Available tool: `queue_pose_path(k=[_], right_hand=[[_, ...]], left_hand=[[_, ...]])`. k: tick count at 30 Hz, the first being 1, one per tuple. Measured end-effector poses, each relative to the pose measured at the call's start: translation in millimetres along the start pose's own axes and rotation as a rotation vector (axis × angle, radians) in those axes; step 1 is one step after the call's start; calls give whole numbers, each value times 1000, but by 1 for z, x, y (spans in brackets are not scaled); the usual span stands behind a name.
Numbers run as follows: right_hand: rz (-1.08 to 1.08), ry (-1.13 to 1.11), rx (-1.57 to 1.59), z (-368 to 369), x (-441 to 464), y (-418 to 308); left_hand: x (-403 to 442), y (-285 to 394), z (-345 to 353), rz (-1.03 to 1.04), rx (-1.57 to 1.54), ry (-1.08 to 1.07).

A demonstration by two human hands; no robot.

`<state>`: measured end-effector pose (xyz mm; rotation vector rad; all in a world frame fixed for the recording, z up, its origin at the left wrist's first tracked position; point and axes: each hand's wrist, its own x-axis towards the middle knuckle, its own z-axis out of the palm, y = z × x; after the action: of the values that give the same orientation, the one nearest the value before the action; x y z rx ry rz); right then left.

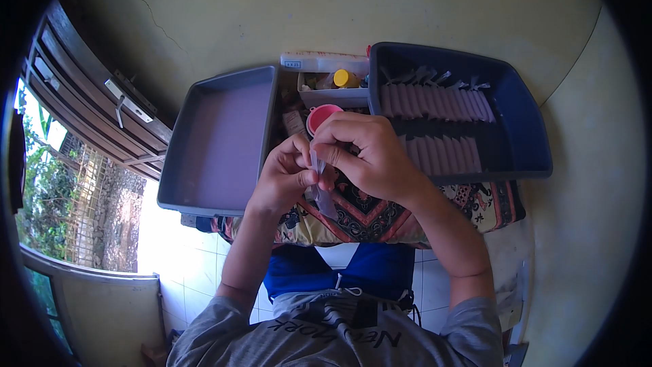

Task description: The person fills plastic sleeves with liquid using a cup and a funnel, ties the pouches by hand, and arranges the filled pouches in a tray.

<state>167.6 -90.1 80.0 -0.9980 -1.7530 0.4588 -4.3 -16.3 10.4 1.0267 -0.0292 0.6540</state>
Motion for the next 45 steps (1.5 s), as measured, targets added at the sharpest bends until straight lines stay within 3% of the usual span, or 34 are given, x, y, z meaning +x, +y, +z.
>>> queue_pose_path(k=[2,4,5,7,11,15,17,19,21,24,29,32,34,38,40,45], right_hand=[[60,13,-41,1,-1,-4],[-261,181,-403,5,0,-6],[-262,179,-401,5,-1,-6],[-487,-47,-725,5,-5,-4],[-468,-95,-814,7,-12,18],[-301,-234,-816,8,-19,24],[-206,-259,-799,8,-21,25],[-71,-325,-730,6,-24,30],[-1,-383,-655,-1,-25,33],[114,-466,-474,-7,-24,31],[182,-375,-254,-9,-24,24],[342,-374,-191,-13,-23,23],[581,-376,-46,-13,-26,25],[698,-395,144,-14,-34,35],[845,-354,469,-15,-37,35],[870,-133,688,1,-36,21]], left_hand=[[1,2,0,5,78,105],[1,4,1,-17,139,184],[1,5,2,-40,200,265],[2,7,9,-30,228,313],[1,6,9,-36,282,286],[-1,-1,6,-101,450,320],[-4,-11,1,31,838,283],[-6,-11,8,3,880,321],[-8,-13,6,210,1375,244],[-12,-12,3,173,1457,200],[-17,-15,-7,183,1423,186],[-19,-17,-10,159,1346,178],[-21,-18,-11,155,1302,168],[-24,-19,-10,145,1338,150],[-24,-21,-12,144,1345,152],[-22,-33,-15,157,1252,141]])
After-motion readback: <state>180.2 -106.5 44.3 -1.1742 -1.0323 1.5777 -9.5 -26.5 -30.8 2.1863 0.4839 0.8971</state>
